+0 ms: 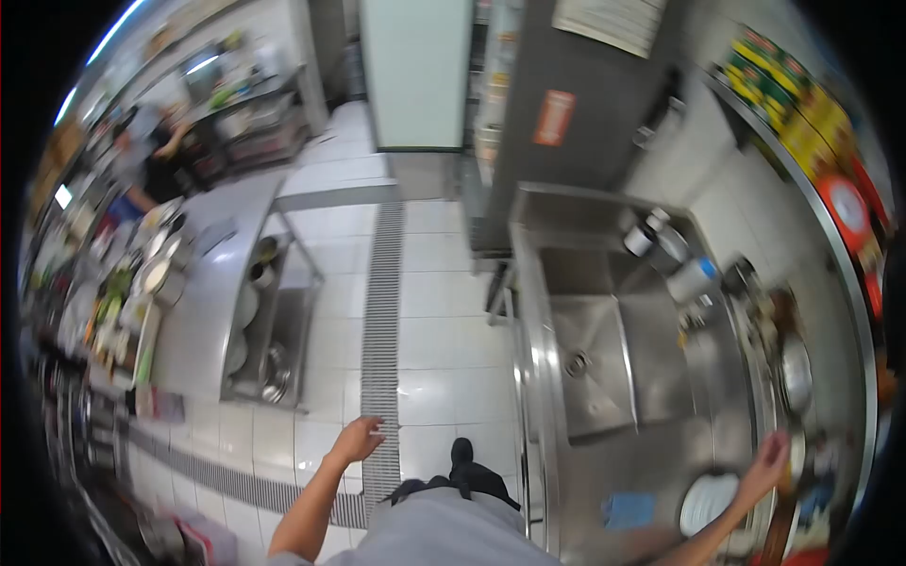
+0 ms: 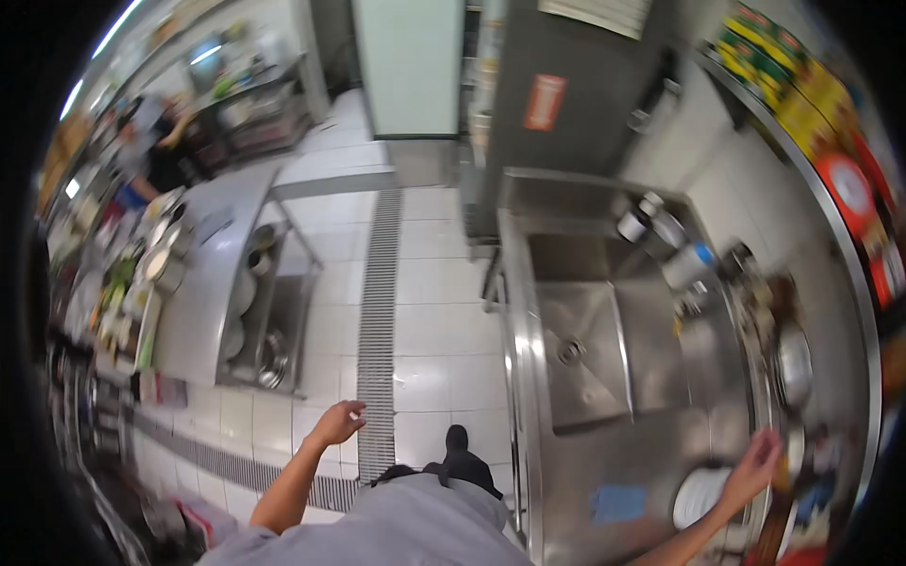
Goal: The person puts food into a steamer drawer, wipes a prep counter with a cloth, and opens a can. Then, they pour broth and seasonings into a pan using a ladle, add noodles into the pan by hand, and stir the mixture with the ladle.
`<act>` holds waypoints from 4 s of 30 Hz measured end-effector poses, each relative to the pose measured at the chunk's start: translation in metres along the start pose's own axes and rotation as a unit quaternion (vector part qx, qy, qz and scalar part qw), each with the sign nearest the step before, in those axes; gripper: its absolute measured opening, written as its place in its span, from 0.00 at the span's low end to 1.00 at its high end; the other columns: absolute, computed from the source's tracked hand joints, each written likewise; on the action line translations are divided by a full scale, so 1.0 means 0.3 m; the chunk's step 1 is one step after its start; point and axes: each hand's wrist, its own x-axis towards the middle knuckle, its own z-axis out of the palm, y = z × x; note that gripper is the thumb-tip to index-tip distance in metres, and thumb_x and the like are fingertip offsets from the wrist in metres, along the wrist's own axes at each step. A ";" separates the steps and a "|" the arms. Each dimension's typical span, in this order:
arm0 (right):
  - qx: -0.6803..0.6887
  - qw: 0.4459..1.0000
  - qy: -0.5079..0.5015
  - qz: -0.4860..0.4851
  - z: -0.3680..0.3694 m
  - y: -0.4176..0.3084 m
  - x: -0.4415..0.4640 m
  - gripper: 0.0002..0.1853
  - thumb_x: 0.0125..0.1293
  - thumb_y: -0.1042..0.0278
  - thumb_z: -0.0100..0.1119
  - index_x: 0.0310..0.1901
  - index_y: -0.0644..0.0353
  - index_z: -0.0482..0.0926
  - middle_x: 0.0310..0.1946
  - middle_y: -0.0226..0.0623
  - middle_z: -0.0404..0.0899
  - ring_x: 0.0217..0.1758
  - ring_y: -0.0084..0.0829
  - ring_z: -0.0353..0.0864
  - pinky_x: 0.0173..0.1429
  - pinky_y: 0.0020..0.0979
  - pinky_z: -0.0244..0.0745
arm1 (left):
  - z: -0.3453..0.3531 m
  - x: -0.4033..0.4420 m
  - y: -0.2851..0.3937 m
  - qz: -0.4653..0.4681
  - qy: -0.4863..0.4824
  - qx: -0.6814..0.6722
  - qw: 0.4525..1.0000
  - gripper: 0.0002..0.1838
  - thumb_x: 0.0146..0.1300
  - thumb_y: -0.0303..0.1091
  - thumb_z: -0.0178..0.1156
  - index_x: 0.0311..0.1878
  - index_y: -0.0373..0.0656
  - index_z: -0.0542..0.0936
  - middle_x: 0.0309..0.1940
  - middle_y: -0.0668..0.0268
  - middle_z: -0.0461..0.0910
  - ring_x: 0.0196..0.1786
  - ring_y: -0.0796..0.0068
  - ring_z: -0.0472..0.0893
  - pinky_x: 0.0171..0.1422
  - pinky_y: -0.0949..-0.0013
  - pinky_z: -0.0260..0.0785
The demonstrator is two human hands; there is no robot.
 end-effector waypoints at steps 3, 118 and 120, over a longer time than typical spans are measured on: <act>0.010 0.970 -0.234 0.058 0.444 -0.318 -0.195 0.14 0.69 0.71 0.57 0.55 0.62 0.77 0.39 0.31 0.79 0.41 0.22 0.76 0.49 0.27 0.74 | -0.031 0.043 -0.048 0.030 0.059 0.005 0.998 0.20 0.57 0.27 0.63 0.56 0.41 0.78 0.49 0.54 0.79 0.43 0.60 0.82 0.50 0.63 0.75; 0.328 0.403 -0.484 -0.704 3.478 -3.680 -1.800 0.32 0.70 0.46 0.46 0.73 0.49 0.61 0.75 0.43 0.53 0.78 0.50 0.50 0.75 0.61 0.42 | -0.950 0.819 -0.435 -0.547 0.710 -0.272 0.351 0.27 0.64 0.26 0.59 0.66 0.33 0.67 0.57 0.49 0.74 0.49 0.63 0.79 0.55 0.64 0.73; 0.372 0.444 -0.457 -0.675 3.476 -3.688 -1.809 0.32 0.71 0.46 0.45 0.72 0.50 0.61 0.75 0.44 0.54 0.77 0.50 0.50 0.75 0.61 0.42 | -0.967 0.923 -0.412 -0.508 0.735 -0.297 0.336 0.29 0.64 0.24 0.57 0.69 0.35 0.65 0.58 0.56 0.75 0.47 0.69 0.79 0.50 0.68 0.72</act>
